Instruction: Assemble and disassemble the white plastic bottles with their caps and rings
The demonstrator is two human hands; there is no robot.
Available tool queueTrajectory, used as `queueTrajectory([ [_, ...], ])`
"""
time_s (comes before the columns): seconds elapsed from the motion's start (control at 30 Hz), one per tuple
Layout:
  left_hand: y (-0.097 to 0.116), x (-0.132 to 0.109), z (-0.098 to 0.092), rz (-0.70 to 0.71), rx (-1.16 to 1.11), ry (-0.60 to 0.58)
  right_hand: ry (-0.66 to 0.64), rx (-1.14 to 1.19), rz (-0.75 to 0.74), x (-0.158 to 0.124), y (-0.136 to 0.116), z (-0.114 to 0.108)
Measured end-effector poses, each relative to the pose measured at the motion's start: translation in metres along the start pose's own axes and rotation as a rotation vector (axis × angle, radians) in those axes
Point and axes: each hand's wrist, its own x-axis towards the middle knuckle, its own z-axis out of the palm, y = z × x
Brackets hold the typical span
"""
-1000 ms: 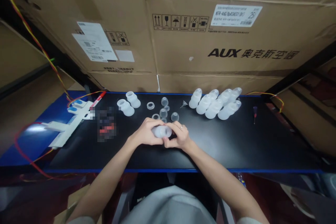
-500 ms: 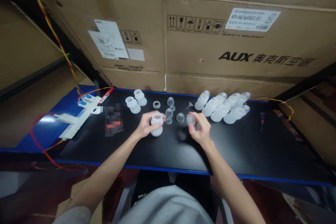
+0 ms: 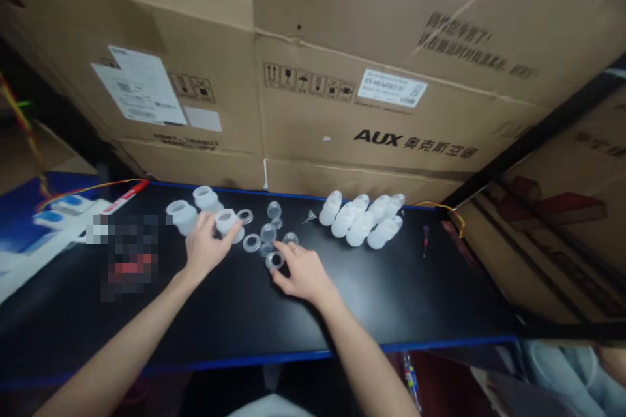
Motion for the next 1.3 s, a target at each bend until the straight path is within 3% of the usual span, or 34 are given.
queueTrajectory([
  [0.3,-0.001,0.003,0.002,-0.092,-0.03,0.075,0.142,-0.055,0.048,0.002,0.01,0.013],
  [0.43,0.002,0.002,-0.002,-0.093,-0.007,0.085,0.229,-0.051,0.029,-0.001,0.006,0.007],
  [0.53,0.006,-0.001,-0.003,-0.072,0.017,0.092,0.42,-0.112,-0.019,0.004,0.009,-0.014],
  [0.63,0.009,-0.007,-0.001,-0.049,0.059,0.117,0.706,-0.3,0.107,0.016,0.024,-0.048],
  [0.73,0.009,-0.014,0.005,0.082,0.06,0.2,0.822,-0.479,0.295,0.03,0.044,-0.076],
  [0.87,0.012,-0.023,0.011,0.42,0.012,0.307,0.761,-0.523,0.328,0.037,0.059,-0.081],
  [0.97,0.022,-0.031,0.009,0.594,-0.008,0.302,0.852,-0.44,0.262,0.035,0.057,-0.068],
  [1.1,0.044,-0.041,-0.001,0.671,-0.102,0.252,1.029,-0.1,-0.019,0.022,0.03,-0.046],
  [1.17,0.056,-0.046,-0.007,0.685,-0.153,0.197,0.999,0.162,-0.158,0.013,0.004,-0.033],
  [1.23,0.068,-0.052,-0.016,0.709,-0.204,0.102,0.863,0.413,-0.251,0.003,-0.025,-0.018],
  [1.3,0.079,-0.062,-0.027,0.684,-0.26,-0.022,0.746,0.605,-0.246,-0.008,-0.049,-0.008],
])
